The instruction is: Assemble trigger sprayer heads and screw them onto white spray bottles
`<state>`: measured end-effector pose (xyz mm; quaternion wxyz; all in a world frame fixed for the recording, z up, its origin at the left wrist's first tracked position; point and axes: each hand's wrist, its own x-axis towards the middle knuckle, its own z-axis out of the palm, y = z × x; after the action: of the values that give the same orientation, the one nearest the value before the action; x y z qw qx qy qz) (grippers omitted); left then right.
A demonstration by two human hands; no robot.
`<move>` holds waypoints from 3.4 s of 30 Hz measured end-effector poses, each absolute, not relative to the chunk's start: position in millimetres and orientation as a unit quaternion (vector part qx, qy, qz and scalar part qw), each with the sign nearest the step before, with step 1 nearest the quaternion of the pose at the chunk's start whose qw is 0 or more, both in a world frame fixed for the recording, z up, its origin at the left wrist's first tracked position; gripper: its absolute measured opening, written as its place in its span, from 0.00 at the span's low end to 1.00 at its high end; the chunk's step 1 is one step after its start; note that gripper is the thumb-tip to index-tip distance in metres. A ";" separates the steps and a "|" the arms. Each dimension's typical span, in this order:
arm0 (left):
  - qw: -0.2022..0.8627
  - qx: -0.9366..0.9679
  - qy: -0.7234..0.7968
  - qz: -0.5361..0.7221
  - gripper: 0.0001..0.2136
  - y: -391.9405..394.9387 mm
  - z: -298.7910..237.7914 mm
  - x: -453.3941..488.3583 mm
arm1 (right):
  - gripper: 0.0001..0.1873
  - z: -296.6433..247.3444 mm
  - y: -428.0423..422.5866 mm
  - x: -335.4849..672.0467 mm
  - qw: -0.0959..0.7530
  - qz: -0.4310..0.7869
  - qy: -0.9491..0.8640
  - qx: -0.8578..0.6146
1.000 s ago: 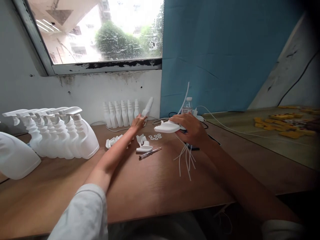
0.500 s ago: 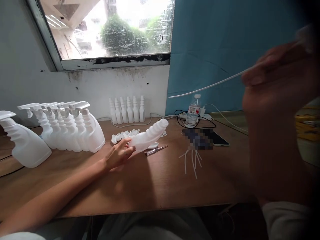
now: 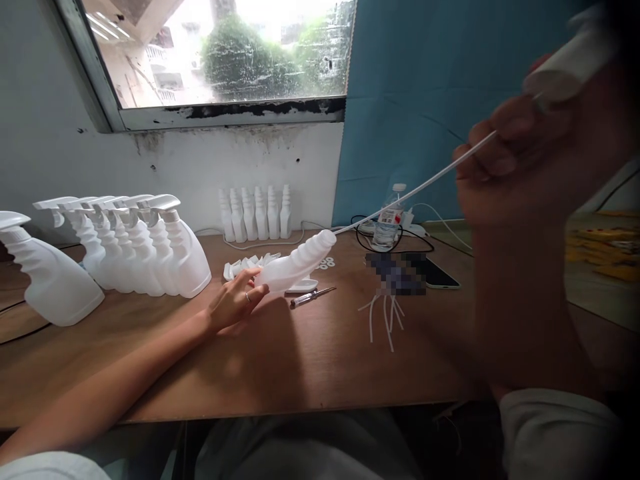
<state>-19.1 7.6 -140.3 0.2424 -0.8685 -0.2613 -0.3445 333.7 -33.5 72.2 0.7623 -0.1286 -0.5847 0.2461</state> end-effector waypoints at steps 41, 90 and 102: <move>0.077 -0.839 -0.256 -0.474 0.09 -23.5 38.2 35.4 | 0.19 -34.8 -12.6 214.8 0.517 0.508 -0.672 -0.153; 0.060 -0.840 -0.217 -0.493 0.02 -33.8 31.0 44.2 | 0.14 -36.9 -1.7 219.7 0.433 0.571 -0.696 -0.042; 0.025 -0.840 -0.221 -0.495 0.02 -30.4 31.7 42.3 | 0.15 -40.5 -4.1 217.0 0.451 0.577 -0.680 -0.030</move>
<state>42.3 -30.4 31.7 0.0253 -0.8400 -0.2207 -0.4951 217.0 -4.1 -40.5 0.4514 -0.0300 -0.6799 0.5771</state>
